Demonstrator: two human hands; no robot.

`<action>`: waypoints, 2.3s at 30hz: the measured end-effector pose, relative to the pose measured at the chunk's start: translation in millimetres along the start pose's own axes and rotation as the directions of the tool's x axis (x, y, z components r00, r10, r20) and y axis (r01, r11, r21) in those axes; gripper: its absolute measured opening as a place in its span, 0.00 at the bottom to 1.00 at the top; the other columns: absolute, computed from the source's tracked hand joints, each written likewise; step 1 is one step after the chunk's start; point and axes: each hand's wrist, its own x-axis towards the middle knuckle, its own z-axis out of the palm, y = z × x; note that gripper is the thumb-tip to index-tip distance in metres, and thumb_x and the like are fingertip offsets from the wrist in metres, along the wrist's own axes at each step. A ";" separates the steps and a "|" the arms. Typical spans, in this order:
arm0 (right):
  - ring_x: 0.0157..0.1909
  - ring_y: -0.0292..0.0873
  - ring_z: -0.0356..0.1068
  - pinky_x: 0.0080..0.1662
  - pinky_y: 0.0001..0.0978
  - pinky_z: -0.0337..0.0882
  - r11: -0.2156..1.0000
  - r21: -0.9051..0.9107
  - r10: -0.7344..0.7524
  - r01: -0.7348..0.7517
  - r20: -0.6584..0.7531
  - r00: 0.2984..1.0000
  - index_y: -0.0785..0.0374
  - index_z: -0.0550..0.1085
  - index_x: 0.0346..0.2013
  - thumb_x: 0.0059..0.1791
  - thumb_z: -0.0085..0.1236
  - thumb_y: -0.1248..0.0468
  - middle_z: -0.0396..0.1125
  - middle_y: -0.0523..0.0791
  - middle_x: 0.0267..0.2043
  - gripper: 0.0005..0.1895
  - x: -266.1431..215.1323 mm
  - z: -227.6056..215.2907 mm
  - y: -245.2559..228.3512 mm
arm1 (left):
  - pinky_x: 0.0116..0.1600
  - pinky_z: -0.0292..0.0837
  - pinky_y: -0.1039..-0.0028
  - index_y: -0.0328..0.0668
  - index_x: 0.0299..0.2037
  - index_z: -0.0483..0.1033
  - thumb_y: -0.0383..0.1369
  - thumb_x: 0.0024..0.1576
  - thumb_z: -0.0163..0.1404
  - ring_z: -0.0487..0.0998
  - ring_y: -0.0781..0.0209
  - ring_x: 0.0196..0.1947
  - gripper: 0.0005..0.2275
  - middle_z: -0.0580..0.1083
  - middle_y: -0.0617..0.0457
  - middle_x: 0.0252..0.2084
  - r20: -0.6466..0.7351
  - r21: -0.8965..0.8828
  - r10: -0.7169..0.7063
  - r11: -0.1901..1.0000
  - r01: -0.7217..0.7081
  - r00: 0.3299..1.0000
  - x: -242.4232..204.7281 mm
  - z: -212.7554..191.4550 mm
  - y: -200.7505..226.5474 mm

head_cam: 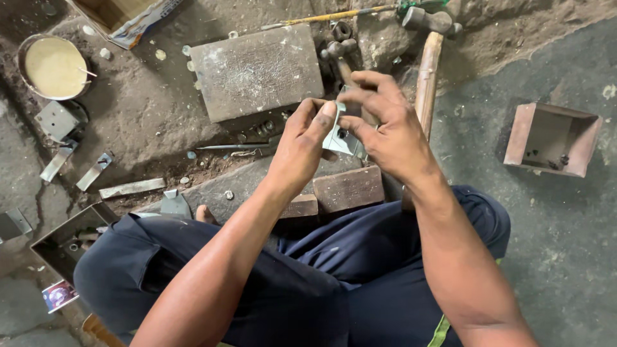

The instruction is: The person sits on the floor and uses a hammer and punch to shape small metal pieces on a wooden block. They repeatedly strike the metal, adjust its position, and inspect the formed parts.

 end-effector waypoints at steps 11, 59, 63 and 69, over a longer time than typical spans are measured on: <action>0.70 0.58 0.61 0.67 0.51 0.62 0.909 -0.361 -0.221 0.207 0.004 0.975 0.60 0.79 0.47 0.43 0.74 0.56 0.62 0.53 0.69 0.21 -3.7 3.8 -13.6 | 0.30 0.71 0.78 0.34 0.48 0.70 0.43 0.66 0.44 0.74 0.69 0.28 0.16 0.73 0.53 0.35 -0.085 -0.077 0.035 0.996 -0.041 0.996 -2.0 -3.2 10.0; 0.75 0.57 0.59 0.70 0.50 0.59 0.876 -0.419 -0.287 0.237 -0.058 0.956 0.61 0.77 0.57 0.49 0.73 0.53 0.59 0.53 0.72 0.26 -9.7 9.0 -11.0 | 0.35 0.71 0.78 0.34 0.46 0.71 0.43 0.67 0.45 0.67 0.72 0.33 0.16 0.69 0.58 0.33 -0.170 0.099 0.209 0.976 -0.195 0.963 -5.7 -0.4 14.7; 0.75 0.55 0.60 0.71 0.49 0.59 0.880 -0.410 -0.283 0.242 -0.042 0.958 0.59 0.77 0.55 0.51 0.72 0.53 0.62 0.52 0.71 0.23 -9.9 8.3 -12.1 | 0.38 0.68 0.78 0.34 0.47 0.72 0.43 0.68 0.44 0.67 0.72 0.34 0.16 0.71 0.58 0.34 -0.168 0.141 0.243 0.965 -0.221 0.955 -6.1 -2.0 14.9; 0.73 0.56 0.60 0.71 0.49 0.57 0.816 -0.506 -0.324 0.279 -0.002 0.946 0.56 0.81 0.54 0.52 0.69 0.49 0.64 0.51 0.69 0.21 -9.1 5.0 -14.3 | 0.39 0.66 0.78 0.34 0.46 0.73 0.44 0.67 0.44 0.67 0.72 0.34 0.17 0.71 0.58 0.34 -0.195 0.204 0.243 0.958 -0.203 0.950 -5.6 -3.3 16.2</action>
